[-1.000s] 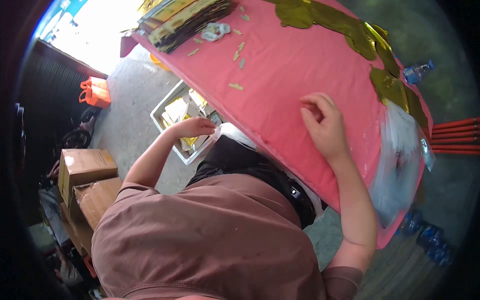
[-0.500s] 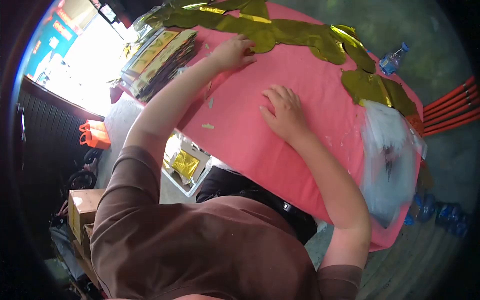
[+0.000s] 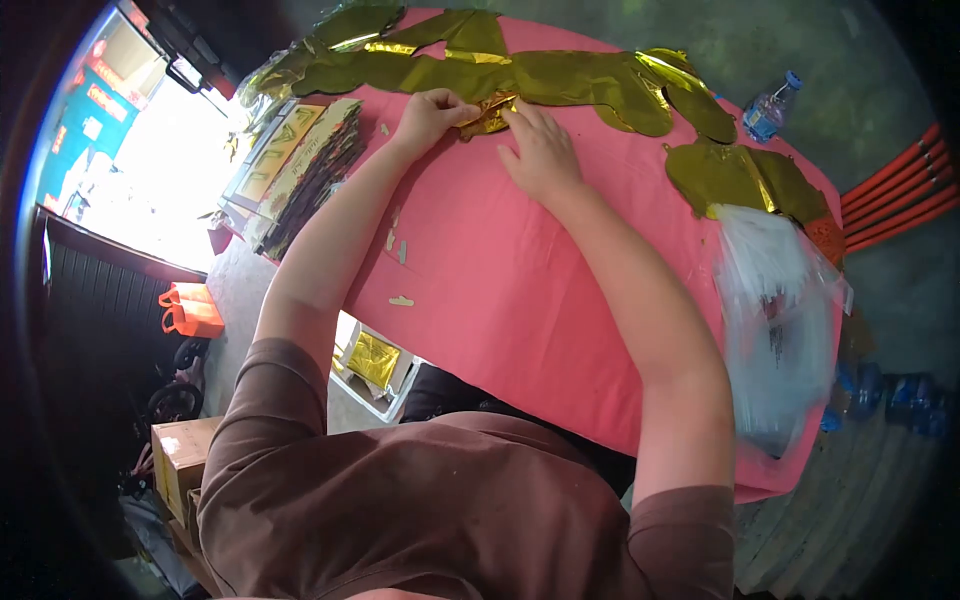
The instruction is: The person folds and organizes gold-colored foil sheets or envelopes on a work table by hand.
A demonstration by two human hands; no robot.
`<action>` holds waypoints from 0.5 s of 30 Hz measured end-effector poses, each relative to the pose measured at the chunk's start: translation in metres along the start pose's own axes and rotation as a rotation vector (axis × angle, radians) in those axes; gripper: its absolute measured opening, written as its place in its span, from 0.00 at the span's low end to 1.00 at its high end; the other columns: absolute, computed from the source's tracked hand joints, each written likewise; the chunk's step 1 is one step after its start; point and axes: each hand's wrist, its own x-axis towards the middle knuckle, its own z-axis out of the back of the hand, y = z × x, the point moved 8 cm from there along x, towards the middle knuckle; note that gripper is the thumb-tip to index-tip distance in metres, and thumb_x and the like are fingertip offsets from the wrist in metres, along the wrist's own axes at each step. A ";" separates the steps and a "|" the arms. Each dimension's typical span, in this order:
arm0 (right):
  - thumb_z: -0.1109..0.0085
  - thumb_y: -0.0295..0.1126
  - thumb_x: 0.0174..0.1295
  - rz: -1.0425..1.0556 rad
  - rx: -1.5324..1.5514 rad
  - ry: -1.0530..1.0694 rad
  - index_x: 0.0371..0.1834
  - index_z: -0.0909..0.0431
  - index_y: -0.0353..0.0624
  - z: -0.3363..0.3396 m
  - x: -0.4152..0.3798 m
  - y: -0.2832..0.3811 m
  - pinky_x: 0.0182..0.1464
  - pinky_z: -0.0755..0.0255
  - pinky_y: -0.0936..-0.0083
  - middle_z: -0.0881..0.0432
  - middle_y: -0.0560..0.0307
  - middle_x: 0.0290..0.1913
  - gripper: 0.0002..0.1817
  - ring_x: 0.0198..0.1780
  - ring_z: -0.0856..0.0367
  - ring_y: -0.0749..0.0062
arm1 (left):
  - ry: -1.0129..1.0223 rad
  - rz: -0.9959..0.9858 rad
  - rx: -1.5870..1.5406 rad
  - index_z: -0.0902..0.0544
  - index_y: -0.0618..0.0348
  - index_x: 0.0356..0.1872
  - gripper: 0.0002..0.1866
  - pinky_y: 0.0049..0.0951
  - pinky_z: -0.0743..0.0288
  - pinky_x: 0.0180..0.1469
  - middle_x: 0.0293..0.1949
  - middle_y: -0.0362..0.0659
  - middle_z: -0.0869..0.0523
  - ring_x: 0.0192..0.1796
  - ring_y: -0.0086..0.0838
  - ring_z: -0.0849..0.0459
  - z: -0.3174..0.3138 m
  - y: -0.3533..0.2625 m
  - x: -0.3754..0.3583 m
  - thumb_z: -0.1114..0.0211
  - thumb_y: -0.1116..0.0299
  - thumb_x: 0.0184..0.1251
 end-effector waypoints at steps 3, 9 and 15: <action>0.45 0.36 0.58 0.005 -0.028 -0.070 0.62 0.34 0.40 -0.010 0.020 0.008 0.65 0.44 0.61 0.38 0.46 0.66 0.27 0.67 0.39 0.54 | -0.016 0.035 -0.182 0.20 0.61 0.25 0.09 0.19 0.29 0.30 0.26 0.37 0.18 0.28 0.17 0.22 0.003 0.002 -0.001 0.34 0.67 0.61; 0.57 0.47 0.64 -0.075 -0.155 0.235 0.67 0.38 0.50 -0.056 0.019 -0.001 0.71 0.58 0.53 0.44 0.52 0.71 0.28 0.72 0.49 0.60 | -0.297 0.068 -0.603 0.19 0.62 0.25 0.11 0.17 0.31 0.31 0.25 0.36 0.19 0.27 0.16 0.25 0.029 0.000 0.004 0.36 0.65 0.63; 0.58 0.47 0.65 -0.085 -0.204 0.278 0.67 0.39 0.51 -0.056 0.020 0.003 0.71 0.59 0.56 0.45 0.52 0.71 0.28 0.73 0.50 0.59 | -0.723 -0.298 -0.039 0.18 0.63 0.33 0.13 0.31 0.26 0.32 0.24 0.47 0.18 0.27 0.28 0.20 0.131 -0.084 0.048 0.40 0.62 0.57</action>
